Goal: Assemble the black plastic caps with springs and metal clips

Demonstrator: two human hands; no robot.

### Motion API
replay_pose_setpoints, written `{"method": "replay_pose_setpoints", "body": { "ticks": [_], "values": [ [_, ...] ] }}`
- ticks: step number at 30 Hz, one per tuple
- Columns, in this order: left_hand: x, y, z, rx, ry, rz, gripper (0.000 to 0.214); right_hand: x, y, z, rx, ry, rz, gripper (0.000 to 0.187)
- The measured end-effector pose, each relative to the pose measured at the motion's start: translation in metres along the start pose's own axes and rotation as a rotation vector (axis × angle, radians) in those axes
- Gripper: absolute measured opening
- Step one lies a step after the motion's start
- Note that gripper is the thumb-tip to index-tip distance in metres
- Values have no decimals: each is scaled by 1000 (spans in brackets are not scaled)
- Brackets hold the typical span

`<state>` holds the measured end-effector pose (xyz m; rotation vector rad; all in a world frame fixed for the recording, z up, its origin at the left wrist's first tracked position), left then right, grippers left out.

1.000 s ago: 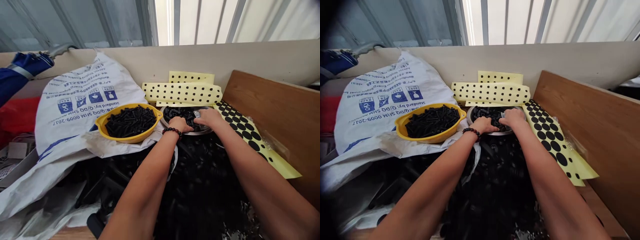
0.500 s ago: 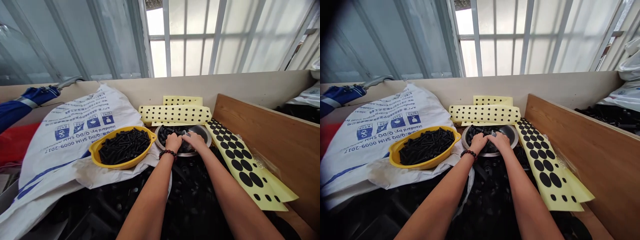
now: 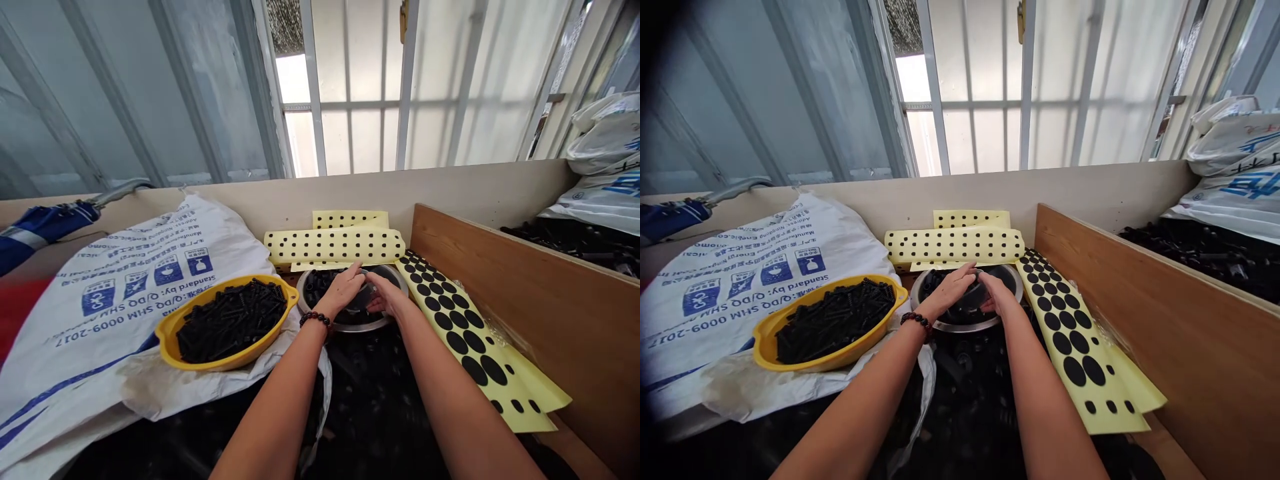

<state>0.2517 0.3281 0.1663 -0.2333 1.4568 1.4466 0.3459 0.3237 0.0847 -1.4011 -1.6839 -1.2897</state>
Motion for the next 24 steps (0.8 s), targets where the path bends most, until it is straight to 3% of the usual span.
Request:
{"method": "replay_pose_setpoints", "body": {
  "ticks": [5, 8, 10, 13, 17, 20, 24],
  "values": [
    [-52, 39, -32, -49, -131, -11, 45, 8, 7, -13, 15, 63, 184, 31],
    [-73, 66, -82, -88, -213, 33, 39, 13, 9, -20, 18, 81, 263, 31],
    [-74, 71, -124, -6, -225, 96, 34, 15, 10, -28, 31, 87, 309, 31],
    [-63, 60, -191, 168, -245, 205, 25, 18, 11, -45, 91, 117, 369, 31],
    [-34, 24, -264, 416, -246, 339, 23, 27, 6, -76, 224, 200, 412, 36],
    [-17, 10, -287, 422, -232, 492, 23, 34, -9, -100, 334, 218, 396, 37],
    [-14, 9, -291, 383, -291, 586, 25, 35, -35, -125, 452, 209, 360, 36]
  ]
}}
Point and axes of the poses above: each hand's wrist, its own z-axis towards the middle knuckle, its own y-axis out of the back of the hand, x = y × z, the point moved 8 cm from there along z, towards the middle knuckle, and after that the axes turned 8 degrees about -z, right-handed, at the moved point
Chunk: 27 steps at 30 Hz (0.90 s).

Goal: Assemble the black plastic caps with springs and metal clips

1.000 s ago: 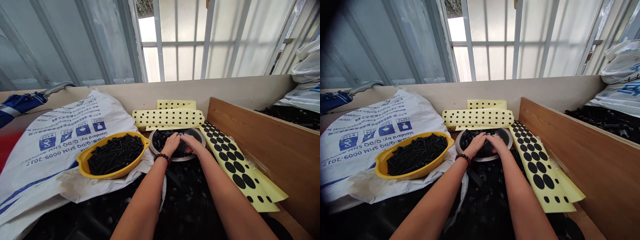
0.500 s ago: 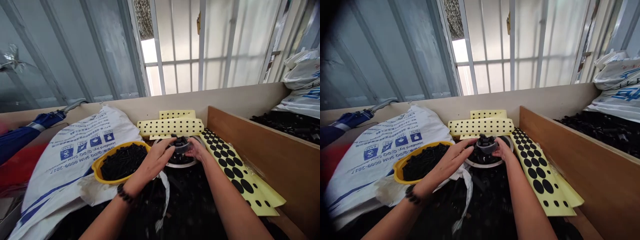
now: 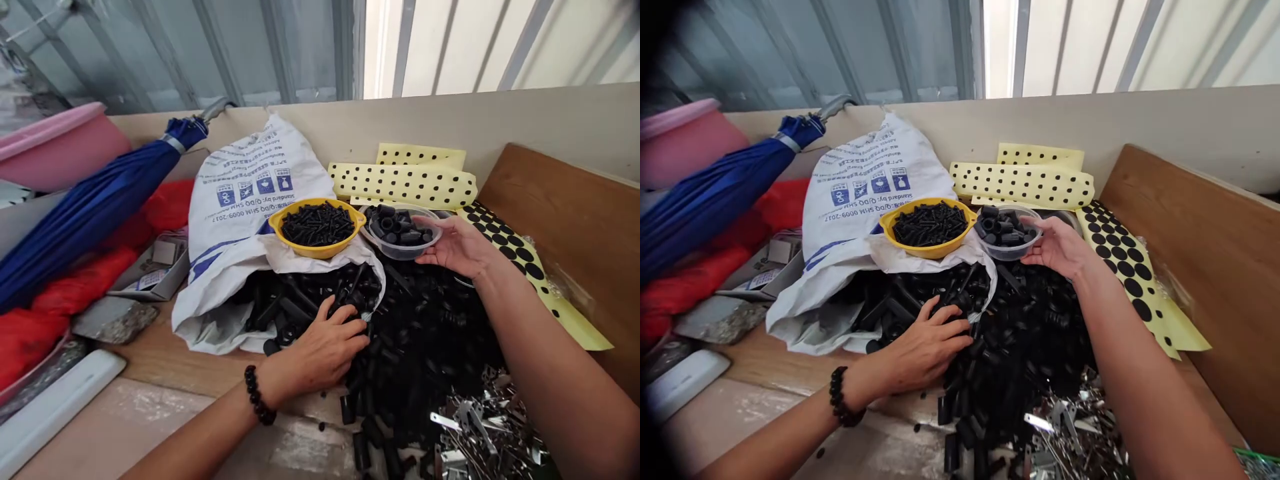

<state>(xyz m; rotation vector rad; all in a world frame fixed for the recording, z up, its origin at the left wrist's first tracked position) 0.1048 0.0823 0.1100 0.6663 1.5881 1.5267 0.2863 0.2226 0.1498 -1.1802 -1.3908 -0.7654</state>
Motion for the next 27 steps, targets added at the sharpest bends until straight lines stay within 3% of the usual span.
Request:
{"method": "replay_pose_setpoints", "body": {
  "ticks": [4, 9, 17, 22, 27],
  "values": [
    [0, 5, -3, -18, -68, 34, 27, -12, -27, -7, 102, -36, 24, 38],
    [14, 10, -7, -65, -23, 133, 16, -22, -53, -18, 190, -55, -9, 39],
    [51, 18, -24, -159, 144, 190, 12, -48, -73, -31, 263, -155, -398, 55],
    [43, 15, -38, -121, 218, 112, 22, -44, -95, -40, 357, -34, -681, 53],
    [32, 5, -48, -179, 359, -13, 25, -26, -118, -53, 248, 238, -1249, 49]
  ]
}}
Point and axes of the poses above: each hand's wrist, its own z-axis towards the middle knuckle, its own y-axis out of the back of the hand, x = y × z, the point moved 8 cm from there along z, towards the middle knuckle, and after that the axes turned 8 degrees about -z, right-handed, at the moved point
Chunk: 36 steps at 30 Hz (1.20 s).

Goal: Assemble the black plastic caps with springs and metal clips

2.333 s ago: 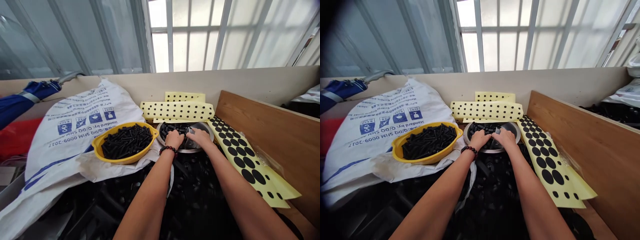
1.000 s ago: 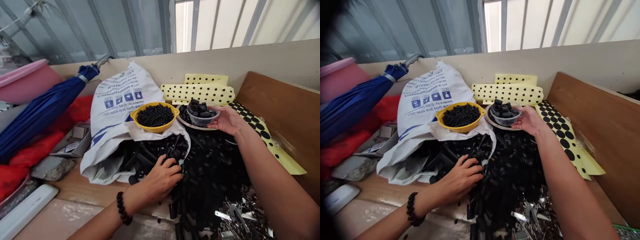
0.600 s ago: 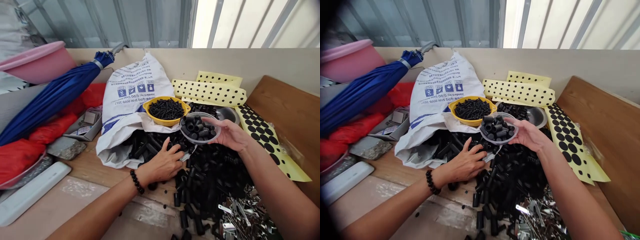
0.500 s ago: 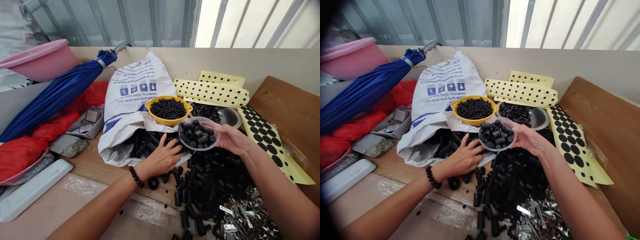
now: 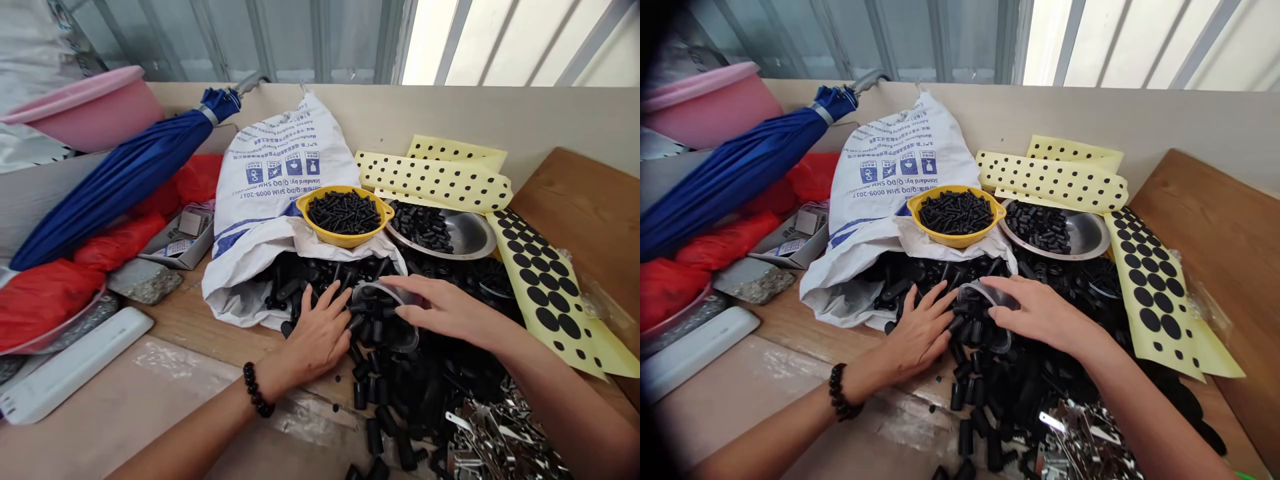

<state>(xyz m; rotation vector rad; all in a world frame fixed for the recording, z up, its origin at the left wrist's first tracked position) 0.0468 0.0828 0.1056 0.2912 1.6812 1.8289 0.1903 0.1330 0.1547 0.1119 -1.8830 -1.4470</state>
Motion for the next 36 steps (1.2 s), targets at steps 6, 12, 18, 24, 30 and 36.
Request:
{"method": "replay_pose_setpoints", "body": {
  "ticks": [6, 12, 18, 24, 30, 36],
  "values": [
    [-2, -17, -10, -50, 84, -33, 29, 32, -16, -9, -65, 151, -405, 49],
    [-3, -19, -16, -41, 55, -7, 32, 51, -22, -21, -138, 268, -564, 49],
    [-3, -16, -21, -17, 30, -37, 43, 66, -16, -32, -178, 313, -615, 46],
    [-7, -14, -19, -44, 16, -36, 43, 55, -5, -32, -237, 307, -553, 48],
    [-11, -11, -19, -24, 5, -39, 36, 37, 4, -33, -267, 267, -506, 49],
    [-12, -12, -20, -19, -17, -77, 37, 36, 15, -38, -287, 271, -465, 50]
  ]
}}
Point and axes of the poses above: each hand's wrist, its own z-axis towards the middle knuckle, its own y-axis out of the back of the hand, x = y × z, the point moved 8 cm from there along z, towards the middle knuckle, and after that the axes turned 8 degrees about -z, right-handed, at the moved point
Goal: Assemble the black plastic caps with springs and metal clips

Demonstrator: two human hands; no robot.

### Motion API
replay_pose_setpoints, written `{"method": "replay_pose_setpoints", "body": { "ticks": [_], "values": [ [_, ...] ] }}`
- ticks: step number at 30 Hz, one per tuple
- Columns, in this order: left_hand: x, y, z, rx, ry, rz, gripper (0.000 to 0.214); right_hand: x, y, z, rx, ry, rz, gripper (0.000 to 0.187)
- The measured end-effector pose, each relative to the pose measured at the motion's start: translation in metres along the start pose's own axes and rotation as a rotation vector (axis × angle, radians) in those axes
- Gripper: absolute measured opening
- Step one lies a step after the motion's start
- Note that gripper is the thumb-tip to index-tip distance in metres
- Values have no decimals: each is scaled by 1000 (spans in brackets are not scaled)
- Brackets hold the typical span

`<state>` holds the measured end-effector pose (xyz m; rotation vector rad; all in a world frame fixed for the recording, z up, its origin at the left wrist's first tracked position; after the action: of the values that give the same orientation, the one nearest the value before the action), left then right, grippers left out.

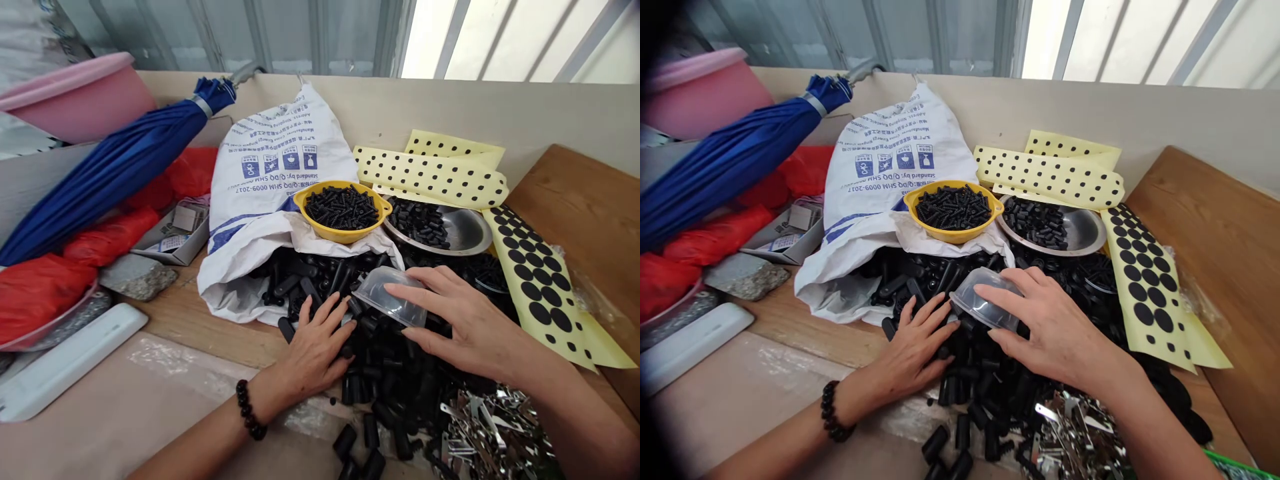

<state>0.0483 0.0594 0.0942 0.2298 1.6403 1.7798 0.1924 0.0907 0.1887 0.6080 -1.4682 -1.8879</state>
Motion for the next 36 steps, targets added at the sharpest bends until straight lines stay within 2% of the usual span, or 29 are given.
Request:
{"method": "replay_pose_setpoints", "body": {
  "ticks": [7, 13, 16, 20, 26, 29, 33, 36],
  "values": [
    [-2, 0, 1, 45, -42, -78, 39, -4, 7, -3, 31, -12, 13, 52],
    [0, 1, 1, 6, -47, -148, 43, -8, 10, -5, 6, -39, 35, 51],
    [7, 9, 3, -103, 32, -217, 32, -9, 11, -8, 18, -51, 45, 50],
    [18, 22, 13, -243, 211, -294, 29, -8, 15, -12, 14, -42, 34, 50],
    [15, 21, 31, -226, 343, -393, 9, -3, 18, -14, -1, -17, 0, 50],
    [14, 20, 33, -227, 374, -429, 16, -6, 17, -15, 19, -18, 6, 49],
    [15, 25, 29, -282, 399, -452, 4, -16, 19, -19, 19, -70, 88, 47],
    [12, 29, 30, -298, 361, -464, 16, -22, 19, -21, 15, -109, 123, 46]
  ]
}}
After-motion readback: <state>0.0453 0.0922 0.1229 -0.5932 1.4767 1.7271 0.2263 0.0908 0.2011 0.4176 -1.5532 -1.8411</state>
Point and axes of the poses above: each hand's wrist, its own z-axis towards the middle knuckle, its own y-axis out of the back of the hand, x = y × z, the point moved 8 cm from there along z, towards the middle knuckle, and after that the axes turned 8 degrees about -z, right-handed, at the moved point
